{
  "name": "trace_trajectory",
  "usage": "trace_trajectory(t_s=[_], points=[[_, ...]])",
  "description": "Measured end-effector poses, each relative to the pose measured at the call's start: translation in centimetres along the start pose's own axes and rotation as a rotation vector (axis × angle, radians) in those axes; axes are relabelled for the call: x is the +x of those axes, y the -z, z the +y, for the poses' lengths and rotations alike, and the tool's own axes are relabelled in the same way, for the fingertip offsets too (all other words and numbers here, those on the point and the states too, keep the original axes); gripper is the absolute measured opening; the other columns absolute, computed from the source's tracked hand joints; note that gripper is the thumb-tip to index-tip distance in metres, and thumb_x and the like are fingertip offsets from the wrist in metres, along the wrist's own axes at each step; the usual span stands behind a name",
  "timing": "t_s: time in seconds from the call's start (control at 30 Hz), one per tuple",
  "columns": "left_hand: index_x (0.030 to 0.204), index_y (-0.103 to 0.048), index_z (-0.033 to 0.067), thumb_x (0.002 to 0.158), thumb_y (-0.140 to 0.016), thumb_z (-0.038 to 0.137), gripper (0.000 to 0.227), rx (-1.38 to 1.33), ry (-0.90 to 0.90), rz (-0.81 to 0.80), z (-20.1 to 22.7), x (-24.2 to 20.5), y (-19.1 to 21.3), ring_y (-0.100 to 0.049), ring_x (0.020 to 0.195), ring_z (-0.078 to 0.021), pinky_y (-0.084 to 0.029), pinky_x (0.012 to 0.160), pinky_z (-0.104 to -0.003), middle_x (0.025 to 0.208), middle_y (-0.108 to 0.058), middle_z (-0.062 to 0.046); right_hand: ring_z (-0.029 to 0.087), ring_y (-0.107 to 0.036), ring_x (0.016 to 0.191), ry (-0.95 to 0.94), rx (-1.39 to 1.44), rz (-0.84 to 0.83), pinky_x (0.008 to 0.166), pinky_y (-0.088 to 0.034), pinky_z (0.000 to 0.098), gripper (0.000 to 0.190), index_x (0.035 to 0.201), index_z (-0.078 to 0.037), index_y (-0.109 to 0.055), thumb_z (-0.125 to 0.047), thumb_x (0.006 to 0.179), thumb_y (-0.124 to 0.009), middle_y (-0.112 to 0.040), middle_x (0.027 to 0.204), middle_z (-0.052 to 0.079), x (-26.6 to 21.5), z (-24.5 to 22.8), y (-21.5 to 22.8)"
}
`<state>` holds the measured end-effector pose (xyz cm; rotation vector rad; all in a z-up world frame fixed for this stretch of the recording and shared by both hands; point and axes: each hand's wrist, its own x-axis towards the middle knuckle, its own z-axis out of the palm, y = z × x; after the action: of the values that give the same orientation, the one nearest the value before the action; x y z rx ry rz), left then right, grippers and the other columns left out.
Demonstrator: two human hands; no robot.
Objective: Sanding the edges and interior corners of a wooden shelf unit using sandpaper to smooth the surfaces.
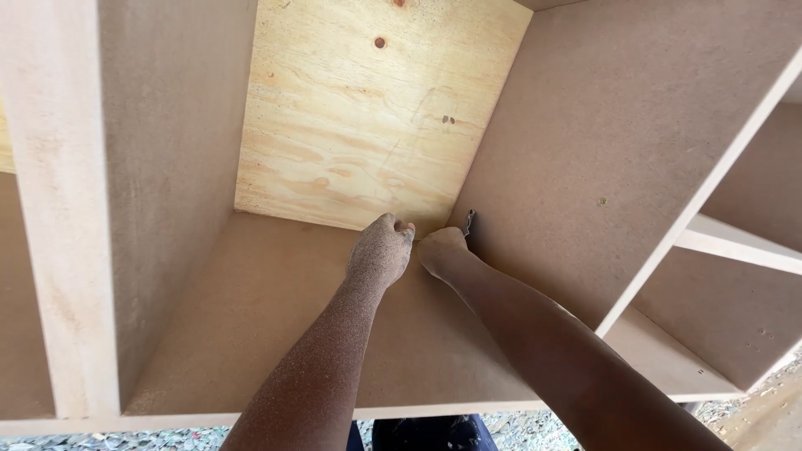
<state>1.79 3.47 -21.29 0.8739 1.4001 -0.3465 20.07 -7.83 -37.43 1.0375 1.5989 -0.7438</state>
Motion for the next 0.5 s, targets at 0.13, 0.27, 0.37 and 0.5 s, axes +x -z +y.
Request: trace_trajectory(t_s=[0.13, 0.27, 0.37, 0.5], points=[[0.134, -0.065, 0.0241, 0.100, -0.048, 0.054, 0.048, 0.040, 0.004, -0.010, 0.6, -1.4, 0.7, -0.064, 0.129, -0.0293, -0.048, 0.111, -0.049, 0.127, -0.073, -0.005, 0.031, -0.073, 0.094, -0.032, 0.537, 0.049, 0.075, -0.057, 0.0442, 0.025, 0.102, -0.007, -0.078, -0.007, 0.094, -0.054, -0.076, 0.095, 0.012, -13.9, 0.5, 14.4], [0.127, -0.069, 0.0181, 0.104, -0.048, 0.039, 0.038, 0.035, -0.077, 0.079, 3.2, -8.5, 2.4, -0.069, 0.118, -0.0342, -0.054, 0.102, -0.051, 0.119, -0.075, -0.011, 0.027, -0.065, 0.093, -0.180, 1.297, 0.308, 0.078, -0.051, 0.0409, 0.022, 0.108, -0.014, -0.075, -0.018, 0.093, -0.059, -0.067, 0.095, 0.011, -21.3, 4.5, 16.9], [0.122, -0.074, 0.0131, 0.099, -0.058, 0.026, 0.031, 0.022, -0.285, -0.010, 4.7, -15.0, 0.9, -0.071, 0.112, -0.0392, -0.057, 0.096, -0.052, 0.111, -0.077, -0.017, 0.020, -0.058, 0.085, -0.237, 1.565, 0.414, 0.075, -0.046, 0.0360, 0.013, 0.102, -0.013, -0.073, -0.017, 0.090, -0.068, -0.058, 0.087, 0.005, -29.2, 6.2, 19.5], [0.128, -0.072, 0.0086, 0.093, -0.075, 0.038, 0.045, 0.294, -0.481, -0.264, 5.0, -20.0, -3.6, -0.069, 0.113, -0.0334, -0.055, 0.100, -0.046, 0.113, -0.075, -0.016, 0.013, -0.065, 0.088, -0.049, 2.123, 0.479, 0.082, -0.053, 0.0264, 0.030, 0.111, -0.009, -0.071, -0.005, 0.083, -0.079, -0.065, 0.088, 0.000, -34.3, 7.2, 16.3]])
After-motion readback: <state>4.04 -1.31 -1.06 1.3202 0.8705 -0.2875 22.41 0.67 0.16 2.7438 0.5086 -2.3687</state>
